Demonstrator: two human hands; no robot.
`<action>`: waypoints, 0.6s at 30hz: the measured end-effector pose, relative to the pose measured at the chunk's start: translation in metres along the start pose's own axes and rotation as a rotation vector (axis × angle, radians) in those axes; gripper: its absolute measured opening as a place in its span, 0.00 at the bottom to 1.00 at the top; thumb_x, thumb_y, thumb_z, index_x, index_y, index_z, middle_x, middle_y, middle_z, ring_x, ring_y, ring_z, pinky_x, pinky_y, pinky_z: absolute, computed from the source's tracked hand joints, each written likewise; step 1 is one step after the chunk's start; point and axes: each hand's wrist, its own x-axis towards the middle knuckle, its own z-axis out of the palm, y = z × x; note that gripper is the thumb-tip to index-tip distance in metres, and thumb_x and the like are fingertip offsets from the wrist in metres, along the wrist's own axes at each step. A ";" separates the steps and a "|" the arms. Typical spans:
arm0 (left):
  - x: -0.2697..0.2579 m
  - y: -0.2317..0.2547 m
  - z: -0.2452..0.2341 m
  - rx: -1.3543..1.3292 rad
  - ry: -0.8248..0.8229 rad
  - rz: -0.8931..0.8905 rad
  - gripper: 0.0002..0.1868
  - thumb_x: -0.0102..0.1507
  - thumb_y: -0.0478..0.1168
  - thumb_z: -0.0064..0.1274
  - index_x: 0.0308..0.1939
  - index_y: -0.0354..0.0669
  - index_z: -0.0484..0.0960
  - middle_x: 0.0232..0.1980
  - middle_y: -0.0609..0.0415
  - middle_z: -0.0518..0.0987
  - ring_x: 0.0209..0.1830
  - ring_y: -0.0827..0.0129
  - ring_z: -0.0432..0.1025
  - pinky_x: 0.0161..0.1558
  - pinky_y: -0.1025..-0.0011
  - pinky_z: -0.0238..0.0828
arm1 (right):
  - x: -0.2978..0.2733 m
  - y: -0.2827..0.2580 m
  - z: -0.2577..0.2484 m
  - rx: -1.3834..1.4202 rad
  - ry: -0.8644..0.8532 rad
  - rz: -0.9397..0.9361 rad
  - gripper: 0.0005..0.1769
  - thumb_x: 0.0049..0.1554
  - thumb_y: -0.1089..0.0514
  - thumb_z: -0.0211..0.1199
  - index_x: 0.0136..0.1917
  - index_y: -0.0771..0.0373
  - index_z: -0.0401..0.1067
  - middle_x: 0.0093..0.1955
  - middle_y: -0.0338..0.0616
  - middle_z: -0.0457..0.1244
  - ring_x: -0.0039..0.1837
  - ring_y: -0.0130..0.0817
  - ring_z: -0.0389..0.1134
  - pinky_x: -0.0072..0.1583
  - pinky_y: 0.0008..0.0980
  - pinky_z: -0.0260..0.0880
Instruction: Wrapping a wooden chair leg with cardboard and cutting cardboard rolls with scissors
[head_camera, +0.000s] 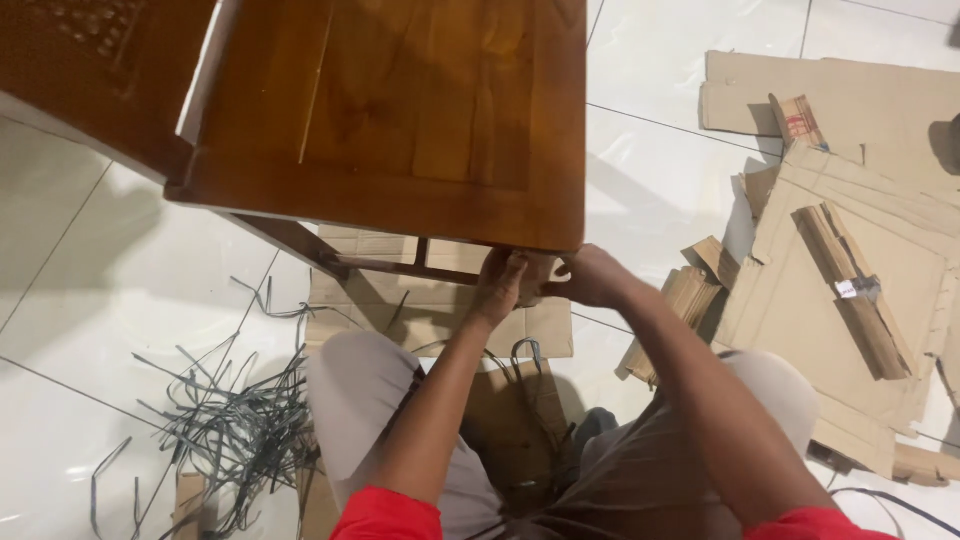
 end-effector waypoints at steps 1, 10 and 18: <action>-0.004 0.010 0.001 -0.002 0.005 0.002 0.26 0.71 0.50 0.43 0.70 0.43 0.71 0.65 0.41 0.73 0.69 0.53 0.66 0.71 0.52 0.60 | 0.002 -0.003 0.006 -0.005 -0.002 -0.002 0.36 0.56 0.48 0.67 0.72 0.65 0.62 0.68 0.57 0.65 0.64 0.54 0.71 0.65 0.54 0.70; -0.042 0.066 -0.017 -0.167 0.123 0.039 0.35 0.69 0.58 0.52 0.74 0.43 0.66 0.72 0.39 0.68 0.76 0.47 0.58 0.74 0.42 0.52 | 0.005 -0.018 0.023 -0.028 0.052 0.073 0.19 0.57 0.45 0.65 0.55 0.58 0.80 0.53 0.48 0.73 0.60 0.51 0.73 0.61 0.52 0.74; -0.060 0.010 -0.031 0.127 0.118 -0.175 0.32 0.72 0.63 0.44 0.69 0.44 0.69 0.65 0.37 0.74 0.67 0.43 0.69 0.66 0.44 0.65 | 0.011 -0.017 0.034 0.055 0.060 0.199 0.30 0.52 0.42 0.71 0.63 0.60 0.74 0.62 0.51 0.70 0.62 0.52 0.73 0.64 0.53 0.72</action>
